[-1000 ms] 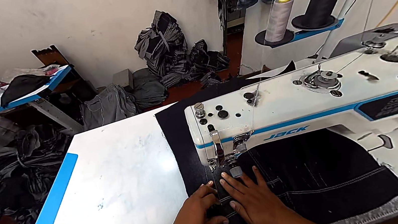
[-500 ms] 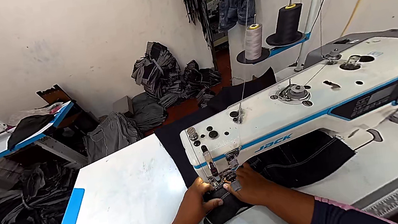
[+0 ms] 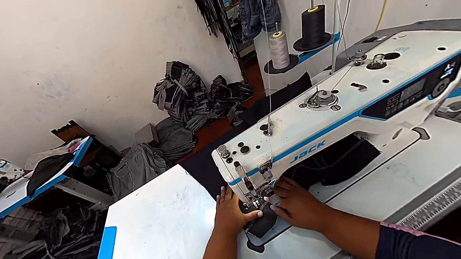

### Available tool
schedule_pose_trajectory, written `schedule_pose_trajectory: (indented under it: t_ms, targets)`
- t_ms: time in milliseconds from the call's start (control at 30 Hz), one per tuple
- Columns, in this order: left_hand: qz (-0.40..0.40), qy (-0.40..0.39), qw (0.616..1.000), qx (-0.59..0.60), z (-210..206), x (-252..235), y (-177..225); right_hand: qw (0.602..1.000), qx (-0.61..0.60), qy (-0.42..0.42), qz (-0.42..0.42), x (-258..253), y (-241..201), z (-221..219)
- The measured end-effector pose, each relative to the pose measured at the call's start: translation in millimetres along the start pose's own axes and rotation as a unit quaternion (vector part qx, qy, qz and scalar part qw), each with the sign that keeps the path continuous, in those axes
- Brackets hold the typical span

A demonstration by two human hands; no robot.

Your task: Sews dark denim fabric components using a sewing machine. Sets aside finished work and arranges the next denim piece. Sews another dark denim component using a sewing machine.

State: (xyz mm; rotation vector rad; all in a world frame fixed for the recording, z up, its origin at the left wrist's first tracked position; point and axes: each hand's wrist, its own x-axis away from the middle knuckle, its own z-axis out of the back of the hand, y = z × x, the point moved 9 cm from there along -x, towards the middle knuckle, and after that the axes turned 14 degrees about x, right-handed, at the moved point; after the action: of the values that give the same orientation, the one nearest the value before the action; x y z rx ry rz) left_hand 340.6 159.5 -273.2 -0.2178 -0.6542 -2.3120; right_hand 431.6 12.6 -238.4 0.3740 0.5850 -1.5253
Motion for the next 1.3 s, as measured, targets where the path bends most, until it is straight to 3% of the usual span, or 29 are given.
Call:
schedule_pose_trajectory:
  t_ms: [200, 267, 333, 433, 500, 567, 633, 700, 867, 933, 1000, 1067, 1133, 1200, 1300]
  targets:
    - [0.173, 0.031, 0.984, -0.024, -18, 47, 19, 0.994, -0.038, 0.098, -0.002, 68, -24, 27]
    - [0.224, 0.0, 0.974, -0.043, -32, 73, 34, 0.989, -0.073, 0.123, -0.024, 86, -27, 37]
    - [0.211, -0.059, 0.975, -0.047, -43, 99, 58, 0.984, -0.107, 0.138, -0.02, 95, -36, 46]
    - [0.101, -0.096, 0.99, -0.014, -31, 110, 80, 0.985, -0.13, 0.1, 0.049, 97, -67, 43]
    - [0.031, -0.049, 0.998, -0.014, -5, 89, 62, 0.985, -0.111, -0.033, 0.125, 93, -97, 22]
    - [0.002, 0.017, 0.999, -0.033, 18, 63, 18, 0.975, -0.047, -0.131, 0.174, 90, -115, 0]
    - [0.03, 0.038, 0.998, -0.043, 14, 53, -42, 0.975, 0.005, -0.102, 0.198, 84, -122, -4]
    - [0.076, 0.063, 0.995, -0.031, -1, 66, -69, 0.979, 0.03, -0.044, 0.199, 82, -120, 2]
    - [0.204, 0.006, 0.977, -0.068, -26, 127, -29, 0.982, 0.052, 0.001, 0.184, 103, -92, 18]
    - [0.165, -0.017, 0.982, -0.084, -17, 133, -13, 0.979, 0.067, 0.018, 0.191, 115, -86, 24]
    - [0.064, 0.007, 0.995, -0.071, 8, 119, -12, 0.978, 0.073, 0.062, 0.187, 122, -83, 27]
    - [-0.003, 0.054, 0.996, -0.073, 29, 99, -38, 0.981, 0.048, 0.076, 0.17, 127, -78, 30]
    - [0.025, 0.024, 0.998, -0.061, 23, 89, -77, 0.99, 0.008, 0.039, 0.139, 128, -59, 37]
    - [0.029, 0.002, 0.999, -0.018, 1, 97, -83, 0.996, -0.002, -0.002, 0.092, 131, -18, 52]
    - [-0.041, -0.008, 0.999, 0.029, -40, 126, -20, 0.997, 0.062, -0.048, -0.003, 139, 101, 80]
